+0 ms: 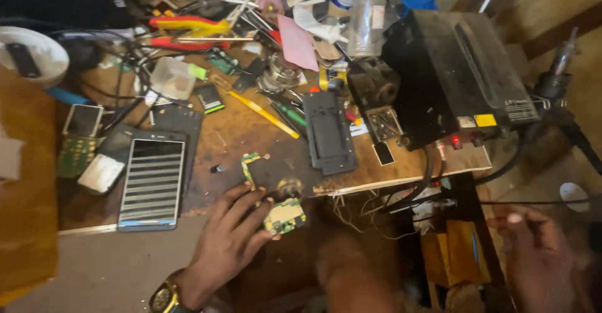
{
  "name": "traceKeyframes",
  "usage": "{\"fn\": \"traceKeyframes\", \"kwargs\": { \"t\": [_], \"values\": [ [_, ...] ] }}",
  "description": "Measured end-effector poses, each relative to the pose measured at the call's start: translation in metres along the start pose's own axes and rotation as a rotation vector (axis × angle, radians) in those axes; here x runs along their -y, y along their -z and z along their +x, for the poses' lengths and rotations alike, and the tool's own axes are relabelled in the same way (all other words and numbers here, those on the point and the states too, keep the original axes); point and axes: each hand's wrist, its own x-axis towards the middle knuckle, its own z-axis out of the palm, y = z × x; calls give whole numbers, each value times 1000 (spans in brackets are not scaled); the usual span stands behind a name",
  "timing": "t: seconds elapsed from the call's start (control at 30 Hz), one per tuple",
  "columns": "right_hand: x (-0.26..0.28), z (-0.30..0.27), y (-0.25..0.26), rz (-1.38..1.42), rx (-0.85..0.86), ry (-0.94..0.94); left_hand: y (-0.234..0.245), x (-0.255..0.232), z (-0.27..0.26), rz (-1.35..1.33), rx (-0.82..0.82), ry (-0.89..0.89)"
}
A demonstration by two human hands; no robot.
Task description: Soldering electronic components onto a circuit board and assembling mobile phone parts on a workbench.
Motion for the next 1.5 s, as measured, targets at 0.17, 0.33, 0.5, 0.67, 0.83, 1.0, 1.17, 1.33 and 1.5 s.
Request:
{"fn": "traceKeyframes", "kwargs": {
  "t": [0.17, 0.33, 0.5, 0.67, 0.83, 1.0, 1.17, 1.33, 1.5],
  "values": [
    [112, -70, 11, -239, 329, 150, 4, -3, 2, -72, -13, 27],
    [159, -101, -26, -235, 673, 1353, 5, -1, -1, -154, 1, 84],
    [221, -122, -77, -237, 892, 1419, 15, -1, 2, -168, -84, 64],
    [211, -93, -130, -112, 1052, 1177, 18, 3, 2, -200, -88, 97],
    [191, -83, -130, -76, 1296, 682, 18, -2, 4, -220, -124, 58],
    [172, -84, -137, -64, 1338, 694, 16, -5, 6, -211, -188, 1],
    [159, -88, -141, 52, 1356, 767, 18, -12, 8, -158, -199, -23],
    [157, -96, -138, -64, 1384, 575, 24, -23, 10, -182, -244, -74],
    [155, -96, -148, 118, 1429, 830, 34, -22, 10, -164, -157, -86]
  ]
}}
